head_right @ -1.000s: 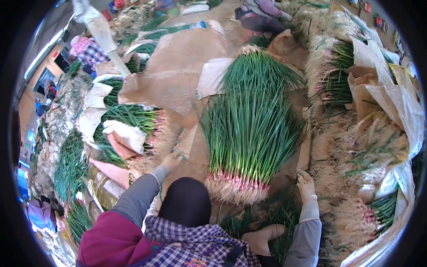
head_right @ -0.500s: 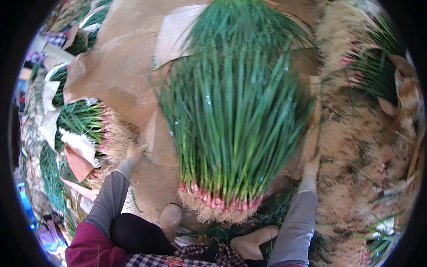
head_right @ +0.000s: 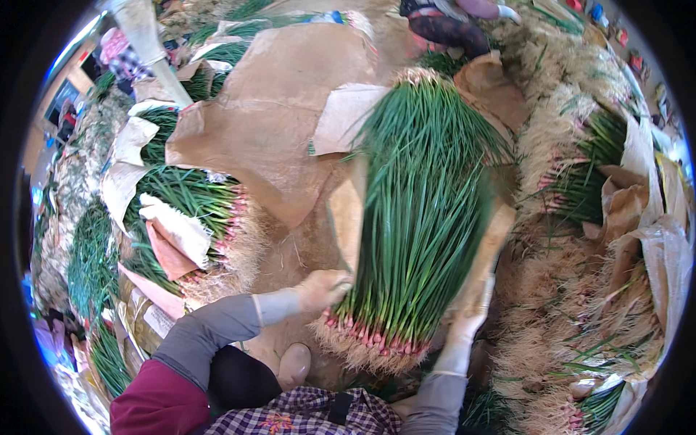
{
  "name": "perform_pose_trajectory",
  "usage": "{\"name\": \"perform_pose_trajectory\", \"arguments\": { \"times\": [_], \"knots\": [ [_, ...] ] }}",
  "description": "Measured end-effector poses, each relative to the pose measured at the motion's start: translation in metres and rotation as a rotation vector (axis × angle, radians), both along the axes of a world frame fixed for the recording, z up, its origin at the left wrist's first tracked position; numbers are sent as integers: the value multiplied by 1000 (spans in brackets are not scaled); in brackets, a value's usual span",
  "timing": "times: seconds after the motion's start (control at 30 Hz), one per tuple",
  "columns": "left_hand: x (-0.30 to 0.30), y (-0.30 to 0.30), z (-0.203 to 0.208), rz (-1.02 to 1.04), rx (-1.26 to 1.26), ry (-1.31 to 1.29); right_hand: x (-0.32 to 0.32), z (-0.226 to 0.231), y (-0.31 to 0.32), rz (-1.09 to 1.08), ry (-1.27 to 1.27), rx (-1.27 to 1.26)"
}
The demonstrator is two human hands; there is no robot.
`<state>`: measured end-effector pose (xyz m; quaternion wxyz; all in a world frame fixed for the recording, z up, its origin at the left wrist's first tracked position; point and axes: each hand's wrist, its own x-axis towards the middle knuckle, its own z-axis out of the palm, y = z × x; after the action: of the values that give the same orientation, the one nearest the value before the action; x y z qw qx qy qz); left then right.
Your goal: The person bundles and sorts large quantities of scallions by hand, wrapping them in paper and placing them onto a large pile.
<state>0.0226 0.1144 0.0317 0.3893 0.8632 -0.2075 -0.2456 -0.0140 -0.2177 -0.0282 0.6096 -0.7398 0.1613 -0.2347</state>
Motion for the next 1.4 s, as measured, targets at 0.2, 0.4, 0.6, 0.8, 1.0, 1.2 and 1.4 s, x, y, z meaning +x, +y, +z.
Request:
{"name": "perform_pose_trajectory", "arguments": {
  "times": [0.2,0.4,0.6,0.8,1.0,1.2,1.4],
  "knots": [
    [-45,-88,13,177,-278,-218,-27,16,87,448,199,282],
    [-116,-119,10,293,-187,-43,-68,42,113,349,506,542],
    [-175,-106,-30,506,-372,132,-60,-34,121,486,932,379],
    [-196,-27,58,415,-354,32,-71,-8,156,673,472,243],
    [-364,115,220,1012,-671,-329,-99,99,173,790,471,229],
    [-529,218,175,1460,-803,-408,-135,224,237,789,304,-25],
    [-578,279,47,1767,-1005,-359,-159,323,346,834,104,-302]
  ]
}}
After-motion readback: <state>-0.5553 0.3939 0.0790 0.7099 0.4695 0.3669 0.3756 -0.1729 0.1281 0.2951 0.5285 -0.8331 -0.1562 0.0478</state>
